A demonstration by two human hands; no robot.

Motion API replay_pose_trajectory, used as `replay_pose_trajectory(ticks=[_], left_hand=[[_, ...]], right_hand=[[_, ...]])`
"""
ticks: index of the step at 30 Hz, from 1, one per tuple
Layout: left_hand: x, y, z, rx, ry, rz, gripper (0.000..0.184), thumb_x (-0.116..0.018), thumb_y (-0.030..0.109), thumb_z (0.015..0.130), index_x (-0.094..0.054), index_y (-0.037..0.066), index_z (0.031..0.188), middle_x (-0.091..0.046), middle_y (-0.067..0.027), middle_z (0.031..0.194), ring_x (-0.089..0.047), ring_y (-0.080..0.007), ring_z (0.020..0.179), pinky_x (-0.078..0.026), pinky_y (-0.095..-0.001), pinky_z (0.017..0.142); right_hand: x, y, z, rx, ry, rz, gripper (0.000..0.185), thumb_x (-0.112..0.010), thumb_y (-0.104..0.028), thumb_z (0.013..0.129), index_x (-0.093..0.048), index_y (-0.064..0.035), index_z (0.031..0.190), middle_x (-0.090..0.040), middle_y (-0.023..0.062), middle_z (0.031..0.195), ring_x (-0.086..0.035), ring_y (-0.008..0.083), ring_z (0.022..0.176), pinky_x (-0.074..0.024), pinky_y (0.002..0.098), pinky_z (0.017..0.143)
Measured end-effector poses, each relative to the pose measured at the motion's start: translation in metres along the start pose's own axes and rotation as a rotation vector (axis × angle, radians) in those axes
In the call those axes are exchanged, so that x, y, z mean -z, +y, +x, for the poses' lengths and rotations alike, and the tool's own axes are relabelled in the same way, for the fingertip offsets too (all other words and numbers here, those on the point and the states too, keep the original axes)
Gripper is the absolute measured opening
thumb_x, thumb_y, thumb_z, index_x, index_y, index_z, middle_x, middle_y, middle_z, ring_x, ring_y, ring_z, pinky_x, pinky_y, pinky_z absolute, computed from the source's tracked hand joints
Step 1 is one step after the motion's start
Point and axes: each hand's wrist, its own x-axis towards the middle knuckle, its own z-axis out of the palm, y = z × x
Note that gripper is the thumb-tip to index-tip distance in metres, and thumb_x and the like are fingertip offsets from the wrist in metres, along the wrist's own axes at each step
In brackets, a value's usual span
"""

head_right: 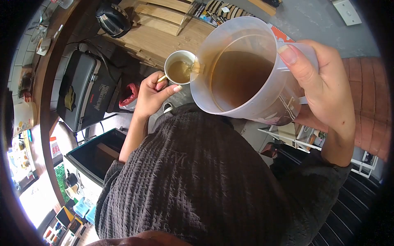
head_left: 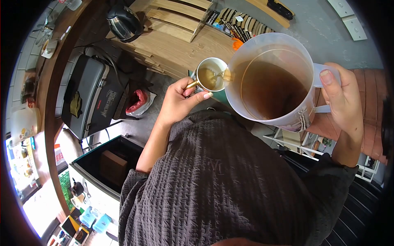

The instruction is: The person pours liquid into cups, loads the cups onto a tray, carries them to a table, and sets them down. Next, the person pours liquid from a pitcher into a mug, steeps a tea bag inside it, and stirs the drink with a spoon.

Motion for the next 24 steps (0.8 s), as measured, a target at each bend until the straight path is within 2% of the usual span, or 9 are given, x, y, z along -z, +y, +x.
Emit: replay_pose_trajectory(ticks=[24], left_hand=[[-0.0032,-0.0028,-0.0057,-0.04,-0.018,-0.009,0.047,-0.079,0.01,0.077,-0.034,0.012,0.066,-0.034,0.0094,0.067,-0.031,-0.0018,0.063,-0.029,-0.0185,0.055]], right_hand=[[0.0014,-0.001,-0.0091,-0.034,-0.033,0.058,0.033,-0.059,-0.029,0.093,-0.062,0.0041,0.09,-0.061,0.0026,0.076,-0.053,0.007,0.069,-0.0442,0.0238,0.061]])
